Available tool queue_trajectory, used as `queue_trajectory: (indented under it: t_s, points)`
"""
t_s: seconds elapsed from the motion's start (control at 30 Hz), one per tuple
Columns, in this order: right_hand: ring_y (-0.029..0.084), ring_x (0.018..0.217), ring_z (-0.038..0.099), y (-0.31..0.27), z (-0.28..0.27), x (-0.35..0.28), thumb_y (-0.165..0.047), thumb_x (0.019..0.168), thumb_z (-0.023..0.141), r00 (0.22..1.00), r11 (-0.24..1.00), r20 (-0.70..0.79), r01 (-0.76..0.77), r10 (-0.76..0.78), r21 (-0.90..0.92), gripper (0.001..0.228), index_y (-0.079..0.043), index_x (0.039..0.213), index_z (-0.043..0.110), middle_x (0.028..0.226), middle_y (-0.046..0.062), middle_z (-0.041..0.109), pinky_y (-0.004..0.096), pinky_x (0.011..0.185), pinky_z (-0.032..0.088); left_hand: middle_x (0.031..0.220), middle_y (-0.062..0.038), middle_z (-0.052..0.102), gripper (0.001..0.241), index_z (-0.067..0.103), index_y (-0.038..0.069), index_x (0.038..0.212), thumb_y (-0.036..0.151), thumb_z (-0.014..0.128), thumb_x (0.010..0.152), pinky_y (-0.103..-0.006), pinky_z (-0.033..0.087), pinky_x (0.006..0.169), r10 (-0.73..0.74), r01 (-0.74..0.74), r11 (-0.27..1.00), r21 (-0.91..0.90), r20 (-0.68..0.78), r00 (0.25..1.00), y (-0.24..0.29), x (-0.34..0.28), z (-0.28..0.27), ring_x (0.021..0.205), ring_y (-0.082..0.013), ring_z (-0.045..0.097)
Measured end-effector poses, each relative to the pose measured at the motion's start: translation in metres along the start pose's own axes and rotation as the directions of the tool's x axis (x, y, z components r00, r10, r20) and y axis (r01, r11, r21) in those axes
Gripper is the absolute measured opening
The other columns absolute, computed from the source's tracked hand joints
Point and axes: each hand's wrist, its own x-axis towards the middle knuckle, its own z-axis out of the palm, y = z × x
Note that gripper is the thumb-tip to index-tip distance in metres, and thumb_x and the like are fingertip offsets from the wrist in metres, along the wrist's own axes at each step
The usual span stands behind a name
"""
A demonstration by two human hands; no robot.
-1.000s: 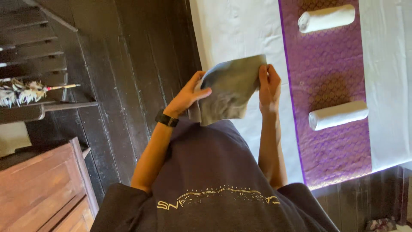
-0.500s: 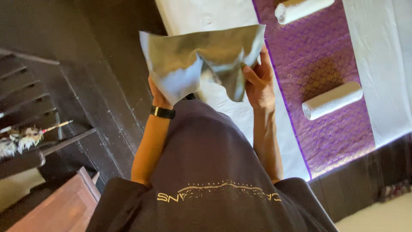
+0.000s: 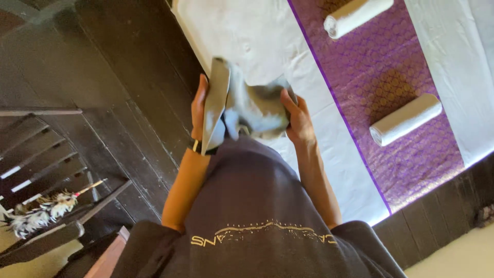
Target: The person folds a cloth and then uses it to wipe a dark wooden surface, likely a cabinet or headboard, in a bedroom. The camera is mounted upside down, showing the action from an inverted perspective.
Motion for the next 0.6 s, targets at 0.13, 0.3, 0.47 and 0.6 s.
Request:
queue_trajectory:
  t_s: [0.13, 0.3, 0.47, 0.6]
  points:
    - [0.035, 0.108, 0.070, -0.009, 0.035, 0.003, -0.036, 0.097, 0.076, 1.000, 1.000, -0.005, -0.004, 0.004, -0.015, 0.054, 0.001, 0.134, 0.062, 0.113, 0.025, 0.069, 0.050, 0.090, 0.060, 0.137, -0.016, 0.067, 0.044, 0.063, 0.003, 0.139, 0.033, 0.060, 0.107, -0.0388, 0.047, 0.117, -0.224, 0.214, 0.832, -0.512, 0.042, 0.974, 0.028, 0.060, -0.104, 0.128, -0.0210, 0.065]
    - [0.040, 0.141, 0.044, -0.004, 0.113, 0.030, -0.038, 0.107, 0.063, 0.983, 0.994, 0.177, -0.022, 0.040, -0.105, 0.057, -0.004, 0.152, 0.049, 0.150, 0.030, 0.048, 0.060, 0.117, 0.034, 0.120, -0.012, 0.076, 0.040, 0.074, 0.008, 0.122, 0.039, 0.073, 0.098, -0.0304, 0.054, 0.107, -0.156, 0.119, 0.979, -0.163, -0.236, 0.959, 0.077, 0.071, -0.104, 0.111, -0.0199, 0.075]
    - [0.046, 0.150, 0.026, 0.032, 0.167, 0.107, -0.044, 0.108, 0.061, 0.965, 0.970, 0.245, -0.034, 0.095, -0.242, 0.070, 0.000, 0.157, 0.037, 0.159, 0.033, 0.033, 0.065, 0.121, 0.017, 0.116, -0.015, 0.076, 0.043, 0.073, 0.002, 0.124, 0.035, 0.074, 0.097, -0.0349, 0.053, 0.106, -0.077, 0.015, 0.978, -0.206, -0.295, 0.952, 0.174, 0.096, -0.063, 0.106, -0.0222, 0.074]
    - [0.038, 0.130, 0.056, 0.038, 0.226, 0.112, -0.027, 0.103, 0.071, 0.847, 0.999, 0.532, 0.044, -0.020, -0.033, 0.070, 0.002, 0.157, 0.036, 0.145, 0.030, 0.053, 0.055, 0.109, 0.045, 0.110, -0.013, 0.078, 0.042, 0.075, -0.001, 0.110, 0.039, 0.073, 0.095, -0.0300, 0.057, 0.102, -0.044, -0.011, 0.986, -0.167, -0.318, 0.947, 0.221, 0.122, -0.130, 0.104, -0.0209, 0.077]
